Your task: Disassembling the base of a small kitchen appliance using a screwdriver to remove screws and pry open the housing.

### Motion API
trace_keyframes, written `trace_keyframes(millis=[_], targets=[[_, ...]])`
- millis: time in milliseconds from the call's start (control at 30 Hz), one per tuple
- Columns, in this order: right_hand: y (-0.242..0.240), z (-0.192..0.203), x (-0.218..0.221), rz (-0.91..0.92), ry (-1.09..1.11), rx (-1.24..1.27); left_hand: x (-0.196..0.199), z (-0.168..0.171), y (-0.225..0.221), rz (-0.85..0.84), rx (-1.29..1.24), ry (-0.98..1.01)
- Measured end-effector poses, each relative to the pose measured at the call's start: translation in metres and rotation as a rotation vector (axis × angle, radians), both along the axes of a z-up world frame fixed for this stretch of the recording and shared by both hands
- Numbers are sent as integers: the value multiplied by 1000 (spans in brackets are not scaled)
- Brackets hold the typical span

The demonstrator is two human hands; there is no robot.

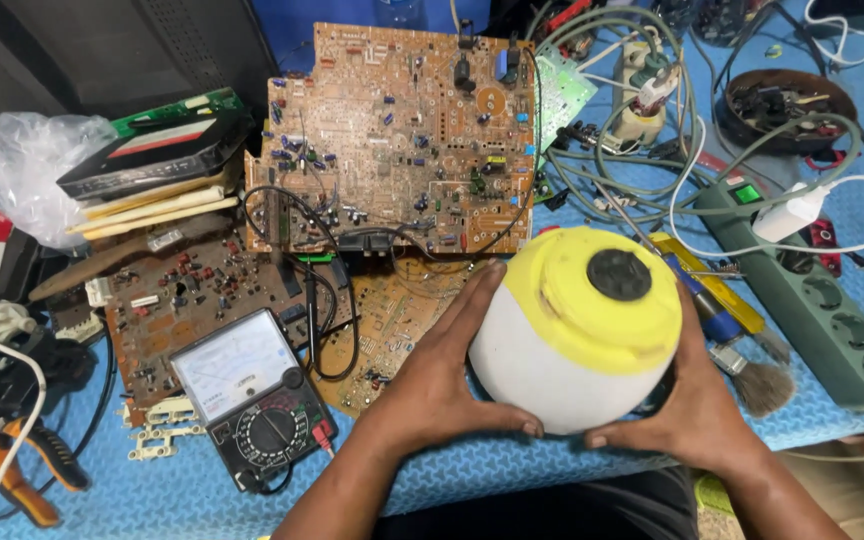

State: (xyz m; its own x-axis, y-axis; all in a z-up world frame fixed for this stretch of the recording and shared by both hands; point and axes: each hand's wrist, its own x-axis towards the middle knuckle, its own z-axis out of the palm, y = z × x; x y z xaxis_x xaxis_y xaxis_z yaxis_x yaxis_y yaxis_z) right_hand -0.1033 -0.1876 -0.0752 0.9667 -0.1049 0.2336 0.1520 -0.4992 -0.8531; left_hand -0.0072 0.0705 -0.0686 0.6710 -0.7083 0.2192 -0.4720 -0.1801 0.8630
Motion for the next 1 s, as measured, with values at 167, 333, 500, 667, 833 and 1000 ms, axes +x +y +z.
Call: trace_keyframes(millis=[167,333,500,667,833,1000], targets=[[-3,4,1,-53,71,-30,1,4,-2,-2,4,-2],[-3,7,0,11,112,0,-9,11,-7,87,32,129],[-8,15,3,16,154,-58,-10,22,-24,178,-87,97],[-9,31,5,40,149,-174,-11,29,-35,260,-125,209],[-13,40,-1,62,95,-38,-15,29,-46,280,-459,439],[-32,38,-8,128,-104,124,-5,11,-55,211,-820,696]])
